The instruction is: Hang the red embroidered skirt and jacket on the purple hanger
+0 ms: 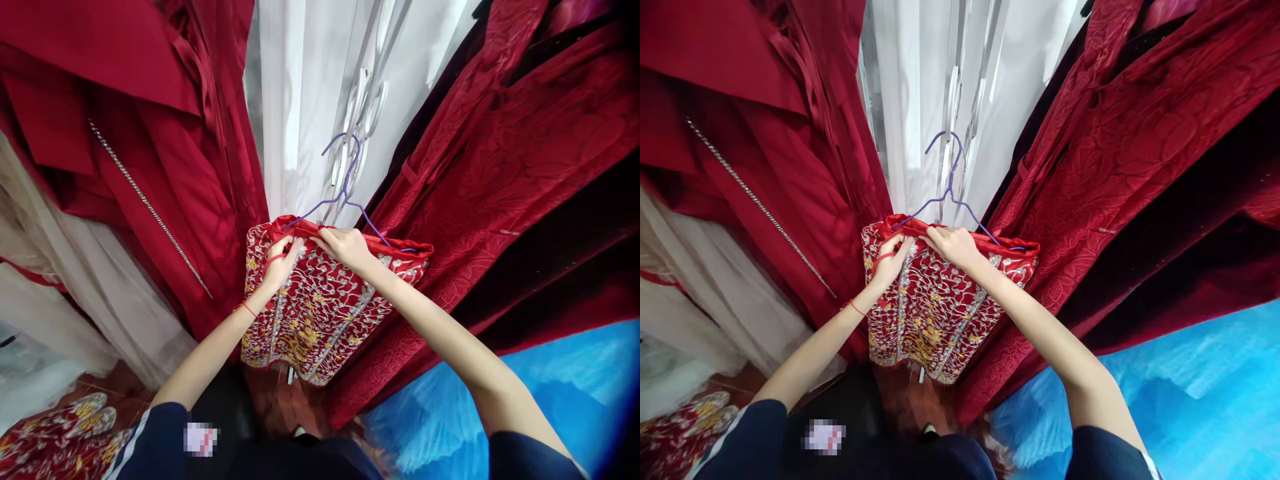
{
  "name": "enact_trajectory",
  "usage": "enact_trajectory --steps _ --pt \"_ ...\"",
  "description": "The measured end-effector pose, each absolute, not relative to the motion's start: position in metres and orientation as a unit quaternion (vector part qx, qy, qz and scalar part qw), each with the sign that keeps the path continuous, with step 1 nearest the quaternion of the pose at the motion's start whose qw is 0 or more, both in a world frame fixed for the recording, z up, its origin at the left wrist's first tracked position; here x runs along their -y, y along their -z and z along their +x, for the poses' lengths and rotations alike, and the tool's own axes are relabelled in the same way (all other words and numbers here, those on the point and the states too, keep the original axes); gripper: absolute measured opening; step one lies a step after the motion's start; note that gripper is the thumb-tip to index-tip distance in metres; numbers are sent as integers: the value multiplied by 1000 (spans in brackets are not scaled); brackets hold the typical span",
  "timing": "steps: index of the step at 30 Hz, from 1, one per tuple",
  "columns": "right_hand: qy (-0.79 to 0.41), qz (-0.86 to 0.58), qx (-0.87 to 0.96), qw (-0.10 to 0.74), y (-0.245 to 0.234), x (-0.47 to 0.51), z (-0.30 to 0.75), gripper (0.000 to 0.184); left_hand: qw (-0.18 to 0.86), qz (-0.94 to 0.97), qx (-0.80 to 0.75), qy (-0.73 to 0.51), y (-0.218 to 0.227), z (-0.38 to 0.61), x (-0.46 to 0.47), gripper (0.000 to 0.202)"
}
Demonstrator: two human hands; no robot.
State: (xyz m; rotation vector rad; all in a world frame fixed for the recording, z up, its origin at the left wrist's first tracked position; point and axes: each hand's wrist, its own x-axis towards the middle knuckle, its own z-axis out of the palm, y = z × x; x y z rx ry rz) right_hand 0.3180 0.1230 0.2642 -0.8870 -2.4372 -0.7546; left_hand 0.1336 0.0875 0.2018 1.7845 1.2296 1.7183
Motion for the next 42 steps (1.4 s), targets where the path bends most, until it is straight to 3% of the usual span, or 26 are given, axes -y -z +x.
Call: enact_trajectory --steps 6,10,13,18,27,32,38,42 --pt "362 -231 868 251 -262 -104 342 26 175 605 -422 -653 -204 129 -90 33" --pt "397 -243 830 306 -265 -82 417 36 135 598 -428 -664 -203 129 -84 30" --pt "341 -303 832 315 -267 -71 479 41 120 601 -425 -666 -204 130 -85 28" --pt "281 -335 867 241 -273 -70 514 15 142 591 -429 -668 -208 132 -89 30" --pt "167 -315 871 337 -271 -83 491 21 153 603 -413 -666 -210 134 -89 35" --pt "18 -360 836 413 -293 -85 484 19 147 608 -417 -660 -214 133 -92 35" --pt "-298 -361 753 463 -308 -98 470 37 138 600 -403 -677 -221 122 -96 33" --pt "-376 -339 703 499 -309 -122 453 47 143 596 -416 -672 -224 117 -94 34"
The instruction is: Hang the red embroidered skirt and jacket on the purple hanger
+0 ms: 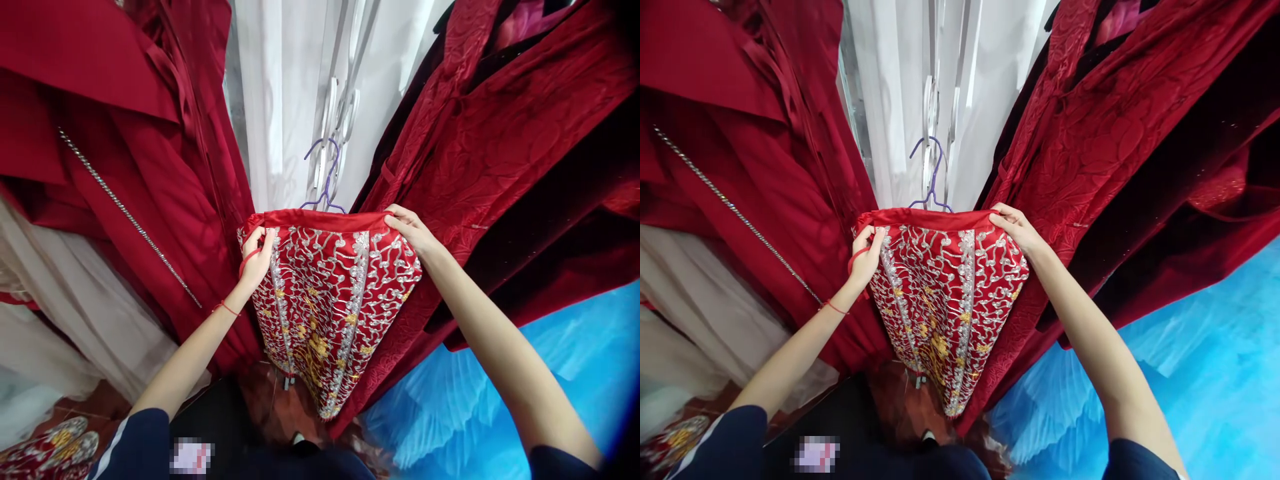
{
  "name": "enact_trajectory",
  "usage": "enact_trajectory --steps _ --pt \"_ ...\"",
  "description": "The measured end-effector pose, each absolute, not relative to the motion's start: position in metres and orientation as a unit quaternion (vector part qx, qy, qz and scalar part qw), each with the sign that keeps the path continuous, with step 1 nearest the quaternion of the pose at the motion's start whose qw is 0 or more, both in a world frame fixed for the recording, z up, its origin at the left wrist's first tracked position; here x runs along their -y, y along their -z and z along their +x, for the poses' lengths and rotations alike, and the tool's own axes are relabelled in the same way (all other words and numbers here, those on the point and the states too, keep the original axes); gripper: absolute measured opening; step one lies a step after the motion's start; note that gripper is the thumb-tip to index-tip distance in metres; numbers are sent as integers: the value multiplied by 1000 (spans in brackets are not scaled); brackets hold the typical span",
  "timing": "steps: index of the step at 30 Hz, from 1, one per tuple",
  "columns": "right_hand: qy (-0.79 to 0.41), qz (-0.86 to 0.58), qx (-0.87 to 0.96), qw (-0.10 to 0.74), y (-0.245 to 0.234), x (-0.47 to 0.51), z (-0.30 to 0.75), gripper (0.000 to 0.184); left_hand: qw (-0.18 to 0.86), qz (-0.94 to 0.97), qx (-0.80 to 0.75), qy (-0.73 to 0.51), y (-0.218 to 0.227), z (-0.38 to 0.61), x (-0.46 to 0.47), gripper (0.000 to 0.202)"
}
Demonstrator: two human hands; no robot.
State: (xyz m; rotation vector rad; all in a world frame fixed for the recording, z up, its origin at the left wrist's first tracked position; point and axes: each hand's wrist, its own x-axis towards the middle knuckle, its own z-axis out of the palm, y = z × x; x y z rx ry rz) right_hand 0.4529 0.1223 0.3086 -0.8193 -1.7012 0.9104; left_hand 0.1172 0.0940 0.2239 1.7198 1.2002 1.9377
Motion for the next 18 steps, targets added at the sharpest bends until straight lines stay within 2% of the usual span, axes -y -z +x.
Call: enact_trajectory --steps 3,7,12,16,18 --pt "-307 -320 730 519 -318 -137 439 45 141 598 -419 -668 -226 117 -91 33" --pt "-86 -329 800 494 -326 -138 422 32 114 594 -419 -677 -229 119 -84 32" --pt "147 -375 740 539 -289 -128 402 28 83 593 -440 -669 -221 117 -66 33" --pt "224 -383 673 592 -249 -133 391 31 40 592 -478 -648 -209 112 -55 31" --pt "232 -371 680 588 -238 -136 383 38 22 590 -490 -642 -203 111 -52 29"
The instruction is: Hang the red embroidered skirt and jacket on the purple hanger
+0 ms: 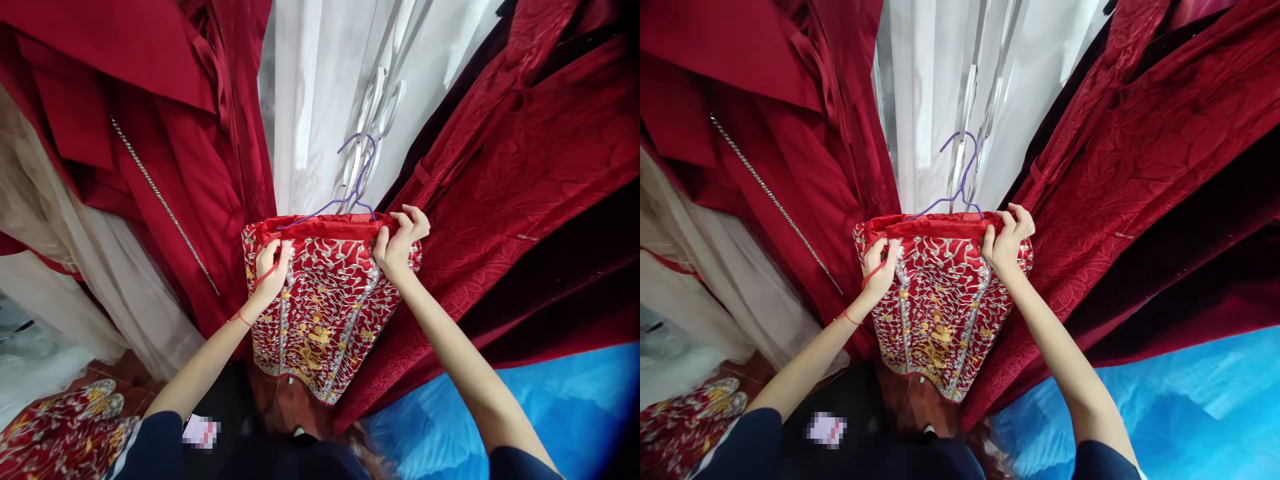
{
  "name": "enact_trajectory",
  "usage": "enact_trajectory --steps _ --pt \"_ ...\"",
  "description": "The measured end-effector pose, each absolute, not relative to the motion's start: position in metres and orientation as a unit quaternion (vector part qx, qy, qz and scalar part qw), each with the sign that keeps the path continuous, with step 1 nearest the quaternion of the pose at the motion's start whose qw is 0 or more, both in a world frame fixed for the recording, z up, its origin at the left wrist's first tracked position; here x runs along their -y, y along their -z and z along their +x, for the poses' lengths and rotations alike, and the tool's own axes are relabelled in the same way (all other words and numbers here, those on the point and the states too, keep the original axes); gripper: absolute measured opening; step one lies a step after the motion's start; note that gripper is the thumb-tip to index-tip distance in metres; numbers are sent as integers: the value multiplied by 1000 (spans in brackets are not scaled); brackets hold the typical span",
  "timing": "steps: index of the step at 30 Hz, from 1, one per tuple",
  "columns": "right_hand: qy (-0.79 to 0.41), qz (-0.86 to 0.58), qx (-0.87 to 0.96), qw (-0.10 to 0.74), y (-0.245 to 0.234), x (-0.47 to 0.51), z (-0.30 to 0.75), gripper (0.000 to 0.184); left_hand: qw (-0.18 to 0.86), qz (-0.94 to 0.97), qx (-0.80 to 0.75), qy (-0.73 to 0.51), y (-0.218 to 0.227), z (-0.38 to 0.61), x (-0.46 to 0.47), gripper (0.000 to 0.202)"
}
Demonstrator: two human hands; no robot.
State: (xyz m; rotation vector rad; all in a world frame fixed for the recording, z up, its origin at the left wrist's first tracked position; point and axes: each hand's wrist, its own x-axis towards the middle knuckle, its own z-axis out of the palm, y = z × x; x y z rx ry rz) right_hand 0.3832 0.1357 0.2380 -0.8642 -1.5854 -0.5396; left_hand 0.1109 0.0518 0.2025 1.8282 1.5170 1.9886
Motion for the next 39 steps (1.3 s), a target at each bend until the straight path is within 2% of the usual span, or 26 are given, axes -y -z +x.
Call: enact_trajectory --steps 5,7,9,12,14,17,22,26,29,32,33,34,36,37,39 --pt "211 -245 816 478 -230 -123 339 62 -7 598 -495 -630 -189 112 -49 25" --pt "183 -217 862 419 -229 -114 313 61 -17 606 -500 -618 -186 112 -49 25" --pt "154 -221 882 386 -229 -109 289 51 -22 611 -506 -609 -184 111 -50 26" --pt "118 -233 883 391 -230 -109 266 28 -27 612 -505 -608 -184 108 -48 28" --pt "90 -230 875 416 -232 -112 261 21 -23 621 -501 -602 -181 107 -44 33" --pt "34 -239 857 456 -239 -111 259 20 -9 641 -500 -582 -172 107 -34 40" --pt "-46 -274 835 475 -248 -105 255 27 28 672 -513 -534 -145 117 -13 48" --pt "-50 -252 851 459 -252 -103 255 29 87 680 -531 -498 -110 143 16 61" --pt "-50 -247 860 444 -255 -102 257 23 184 716 -541 -400 -97 151 51 76" --pt "-67 -235 864 440 -258 -104 262 17 362 835 -381 -162 -124 124 81 83" --pt "-77 -224 867 439 -259 -105 264 16 410 859 -290 -102 -141 108 85 76" --pt "-88 -212 869 439 -260 -107 266 16 448 864 -216 -80 -160 92 86 60" --pt "-106 -193 871 439 -261 -111 269 17 500 829 -187 -164 -194 61 78 40" --pt "-110 -188 872 439 -261 -113 270 18 479 800 -239 -270 -206 50 69 34" --pt "-112 -180 875 436 -262 -116 272 21 341 687 -400 -502 -217 37 43 31"
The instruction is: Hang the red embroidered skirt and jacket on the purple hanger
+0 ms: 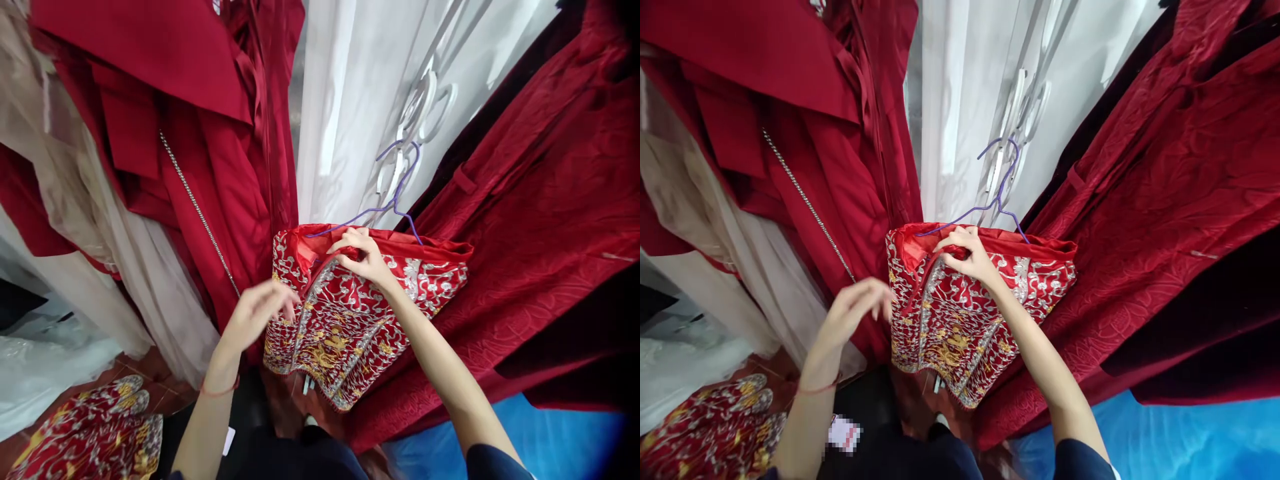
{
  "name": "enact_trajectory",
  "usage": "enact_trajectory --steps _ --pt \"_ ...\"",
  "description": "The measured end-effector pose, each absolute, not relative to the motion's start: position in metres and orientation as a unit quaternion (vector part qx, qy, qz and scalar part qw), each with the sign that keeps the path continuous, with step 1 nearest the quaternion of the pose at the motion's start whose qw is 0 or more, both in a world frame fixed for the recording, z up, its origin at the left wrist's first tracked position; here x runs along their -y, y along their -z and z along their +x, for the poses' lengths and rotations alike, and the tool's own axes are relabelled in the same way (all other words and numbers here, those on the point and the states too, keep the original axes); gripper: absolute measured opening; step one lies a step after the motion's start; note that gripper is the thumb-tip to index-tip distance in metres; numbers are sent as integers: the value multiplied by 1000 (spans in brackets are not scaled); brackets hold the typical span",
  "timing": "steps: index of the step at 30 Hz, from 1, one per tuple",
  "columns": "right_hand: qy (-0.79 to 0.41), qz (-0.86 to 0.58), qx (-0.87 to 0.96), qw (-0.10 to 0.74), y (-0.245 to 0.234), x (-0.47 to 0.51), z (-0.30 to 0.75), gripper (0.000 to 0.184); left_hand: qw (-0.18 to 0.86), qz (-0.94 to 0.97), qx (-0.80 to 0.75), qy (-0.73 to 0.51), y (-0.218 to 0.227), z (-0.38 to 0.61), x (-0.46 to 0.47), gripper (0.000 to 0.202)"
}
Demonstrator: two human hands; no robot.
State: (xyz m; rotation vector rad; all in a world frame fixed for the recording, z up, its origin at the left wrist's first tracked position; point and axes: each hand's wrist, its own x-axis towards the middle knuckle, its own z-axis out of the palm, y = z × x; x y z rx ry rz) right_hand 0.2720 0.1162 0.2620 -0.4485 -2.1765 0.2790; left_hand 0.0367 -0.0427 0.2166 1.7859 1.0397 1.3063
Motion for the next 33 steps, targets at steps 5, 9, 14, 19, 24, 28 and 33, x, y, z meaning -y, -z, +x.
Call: enact_trajectory --steps 5,9,14,19,24,28,33 --pt "-109 -147 882 434 -263 -122 275 30 276 641 -445 -561 -197 54 -29 29" --pt "-104 -146 882 435 -263 -122 275 24 279 653 -406 -575 -201 78 -49 29" --pt "-103 -128 879 447 -264 -118 276 20 294 635 -419 -579 -224 92 -50 36" --pt "-103 -165 870 453 -263 -116 275 21 275 663 -415 -559 -232 101 -51 41" --pt "-88 -166 856 482 -260 -121 273 19 190 691 -430 -549 -238 107 -50 36" --pt "-59 -188 827 526 -255 -119 270 17 126 670 -466 -564 -238 108 -49 31" --pt "-12 -135 825 549 -250 -123 272 7 135 615 -465 -623 -234 107 -48 26"
